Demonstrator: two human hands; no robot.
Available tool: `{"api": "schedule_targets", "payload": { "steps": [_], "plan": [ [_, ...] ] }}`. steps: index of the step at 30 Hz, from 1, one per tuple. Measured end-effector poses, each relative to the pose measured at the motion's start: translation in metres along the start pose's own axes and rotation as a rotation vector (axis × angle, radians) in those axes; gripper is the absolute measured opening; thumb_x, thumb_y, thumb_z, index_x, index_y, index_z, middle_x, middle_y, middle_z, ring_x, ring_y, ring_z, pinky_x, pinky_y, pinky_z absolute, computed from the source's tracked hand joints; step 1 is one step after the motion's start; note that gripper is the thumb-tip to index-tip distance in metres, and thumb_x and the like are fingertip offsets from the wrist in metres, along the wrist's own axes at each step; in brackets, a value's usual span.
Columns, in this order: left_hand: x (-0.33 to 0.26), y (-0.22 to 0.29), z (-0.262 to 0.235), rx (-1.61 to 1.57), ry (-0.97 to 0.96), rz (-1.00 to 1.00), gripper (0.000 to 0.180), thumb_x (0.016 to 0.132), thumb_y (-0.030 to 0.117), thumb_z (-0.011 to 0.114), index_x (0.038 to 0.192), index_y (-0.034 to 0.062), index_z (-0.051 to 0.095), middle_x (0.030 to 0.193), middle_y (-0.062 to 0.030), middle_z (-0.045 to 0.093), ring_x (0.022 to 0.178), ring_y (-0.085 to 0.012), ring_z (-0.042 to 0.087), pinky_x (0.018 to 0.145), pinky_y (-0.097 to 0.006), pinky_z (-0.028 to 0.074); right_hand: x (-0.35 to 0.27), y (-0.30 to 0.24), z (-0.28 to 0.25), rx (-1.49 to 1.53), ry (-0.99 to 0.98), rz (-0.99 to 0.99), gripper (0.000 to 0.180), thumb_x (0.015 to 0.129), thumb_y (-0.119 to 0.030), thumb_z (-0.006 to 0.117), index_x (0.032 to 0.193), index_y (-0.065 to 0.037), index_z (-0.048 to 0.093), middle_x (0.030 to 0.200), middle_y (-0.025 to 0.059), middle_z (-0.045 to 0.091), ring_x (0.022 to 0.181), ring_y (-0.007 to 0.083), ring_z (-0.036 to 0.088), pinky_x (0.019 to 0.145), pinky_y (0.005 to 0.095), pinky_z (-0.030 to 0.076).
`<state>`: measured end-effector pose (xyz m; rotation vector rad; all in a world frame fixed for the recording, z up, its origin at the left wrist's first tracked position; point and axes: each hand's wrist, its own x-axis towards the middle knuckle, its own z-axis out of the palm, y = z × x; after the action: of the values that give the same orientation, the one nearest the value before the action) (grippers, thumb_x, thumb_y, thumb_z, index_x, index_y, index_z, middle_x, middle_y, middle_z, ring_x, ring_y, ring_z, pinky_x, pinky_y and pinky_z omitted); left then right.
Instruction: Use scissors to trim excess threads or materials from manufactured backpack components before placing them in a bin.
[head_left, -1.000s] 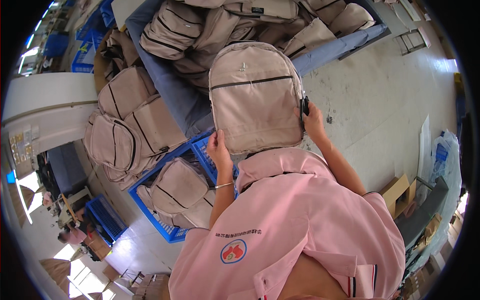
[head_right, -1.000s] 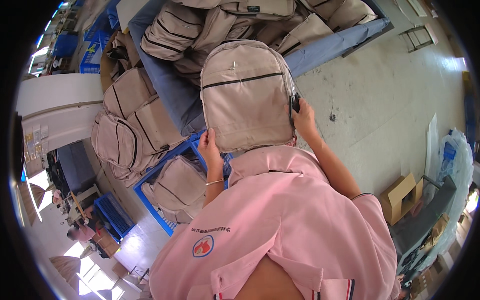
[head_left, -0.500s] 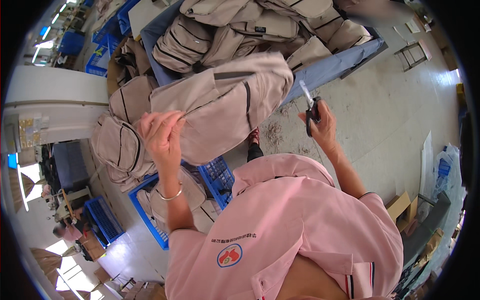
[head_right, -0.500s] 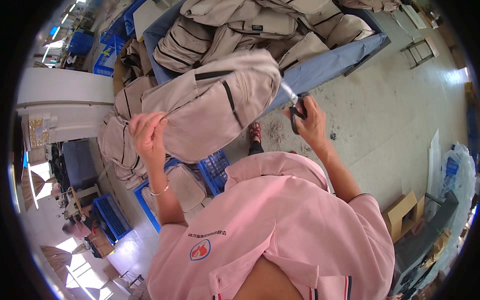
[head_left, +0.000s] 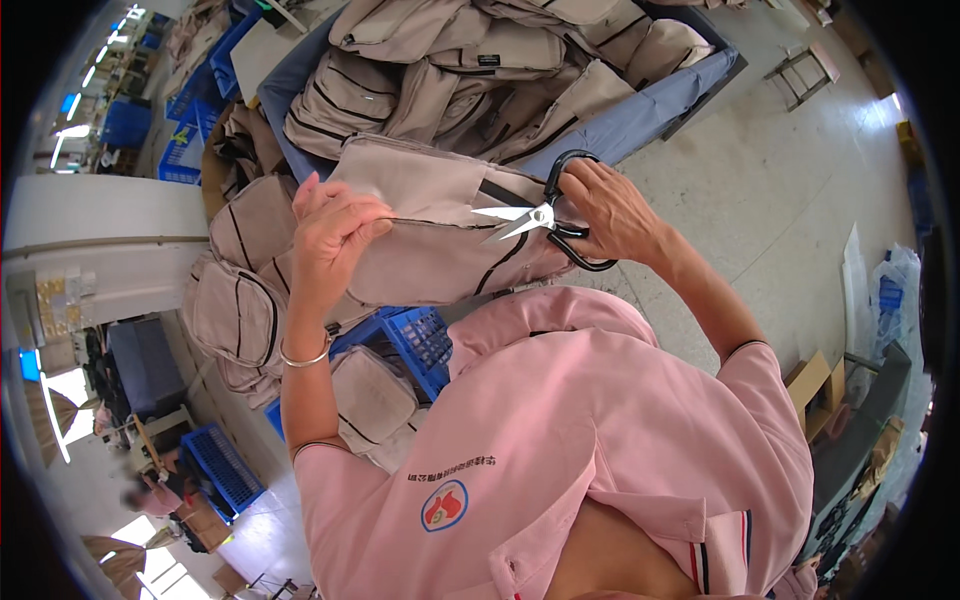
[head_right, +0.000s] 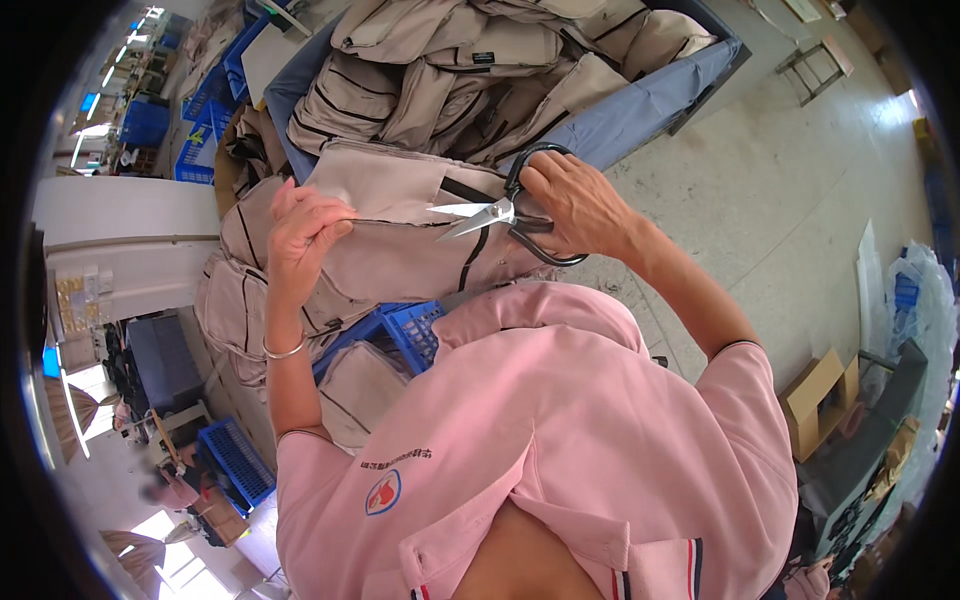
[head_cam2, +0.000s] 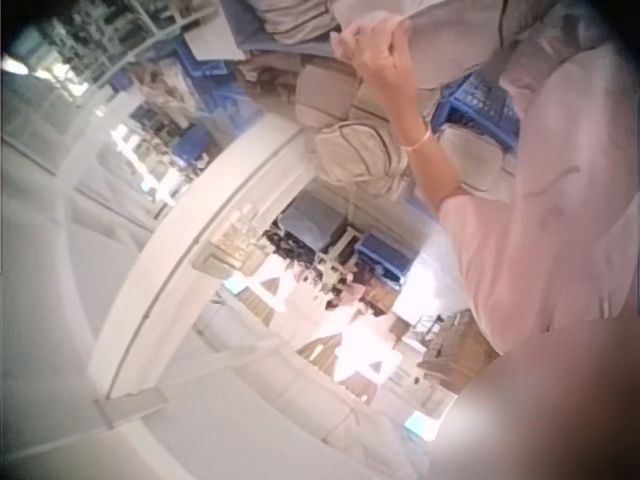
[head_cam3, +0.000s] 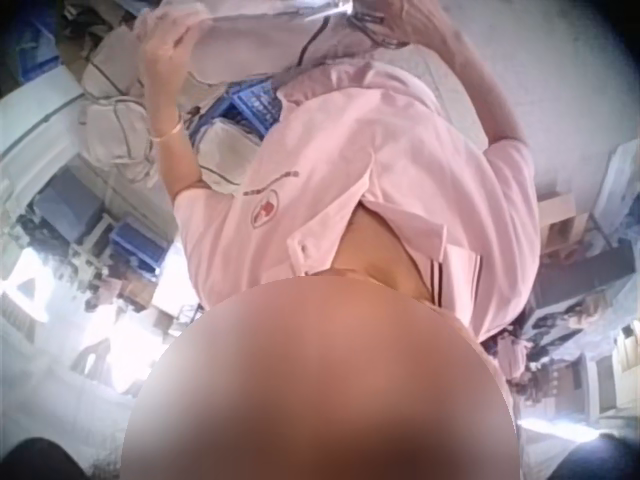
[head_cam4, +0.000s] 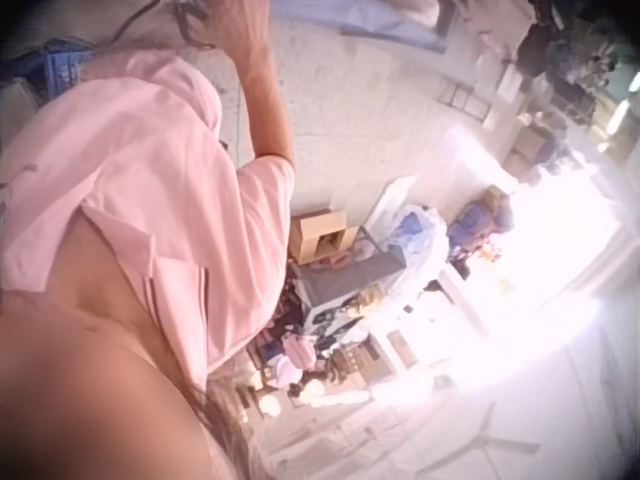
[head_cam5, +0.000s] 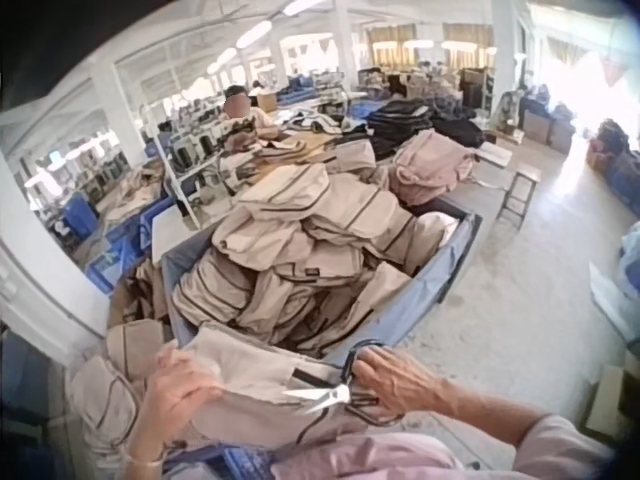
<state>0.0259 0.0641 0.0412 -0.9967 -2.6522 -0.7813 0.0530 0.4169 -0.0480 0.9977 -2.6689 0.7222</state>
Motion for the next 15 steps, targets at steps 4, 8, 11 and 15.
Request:
{"api": "schedule_targets", "payload": {
  "steps": [4, 8, 11, 15],
  "plan": [
    [0.001, -0.003, 0.004, -0.060, -0.004, -0.003, 0.009, 0.084, 0.019, 0.074, 0.088, 0.0107, 0.073, 0.084, 0.0015, 0.069, 0.092, -0.0175, 0.058, 0.109, -0.039, 0.027, 0.000, -0.007, -0.008, -0.116, 0.036, -0.020, 0.049, 0.070, -0.034, 0.077, 0.094, -0.003, 0.048, 0.090, 0.0123, 0.049, 0.087, 0.0315, 0.054, 0.078, 0.0408, 0.047],
    [0.009, -0.003, 0.007, -0.145, 0.002, 0.025, 0.008, 0.083, 0.016, 0.074, 0.086, 0.0092, 0.072, 0.083, 0.0007, 0.068, 0.088, -0.0175, 0.057, 0.100, -0.036, 0.033, -0.003, -0.016, -0.011, -0.122, 0.032, -0.012, 0.049, 0.073, -0.034, 0.075, 0.094, -0.003, 0.045, 0.087, 0.0128, 0.048, 0.077, 0.0320, 0.053, 0.066, 0.0404, 0.047],
    [0.013, -0.001, 0.009, -0.179, -0.006, 0.040, 0.007, 0.082, 0.014, 0.074, 0.085, 0.0084, 0.072, 0.082, 0.0003, 0.068, 0.084, -0.0174, 0.056, 0.092, -0.033, 0.038, -0.013, -0.022, -0.013, -0.102, 0.013, 0.028, 0.046, 0.076, -0.035, 0.075, 0.090, -0.004, 0.044, 0.084, 0.0123, 0.049, 0.072, 0.0324, 0.054, 0.061, 0.0405, 0.047],
    [0.018, 0.004, 0.020, -0.275, -0.014, 0.029, 0.008, 0.082, 0.014, 0.075, 0.085, 0.0073, 0.071, 0.080, 0.0000, 0.068, 0.079, -0.0175, 0.054, 0.084, -0.030, 0.041, -0.035, -0.028, -0.011, -0.076, -0.018, 0.139, 0.044, 0.079, -0.035, 0.075, 0.087, -0.004, 0.045, 0.084, 0.0123, 0.051, 0.070, 0.0333, 0.056, 0.059, 0.0415, 0.047]
  ]
}}
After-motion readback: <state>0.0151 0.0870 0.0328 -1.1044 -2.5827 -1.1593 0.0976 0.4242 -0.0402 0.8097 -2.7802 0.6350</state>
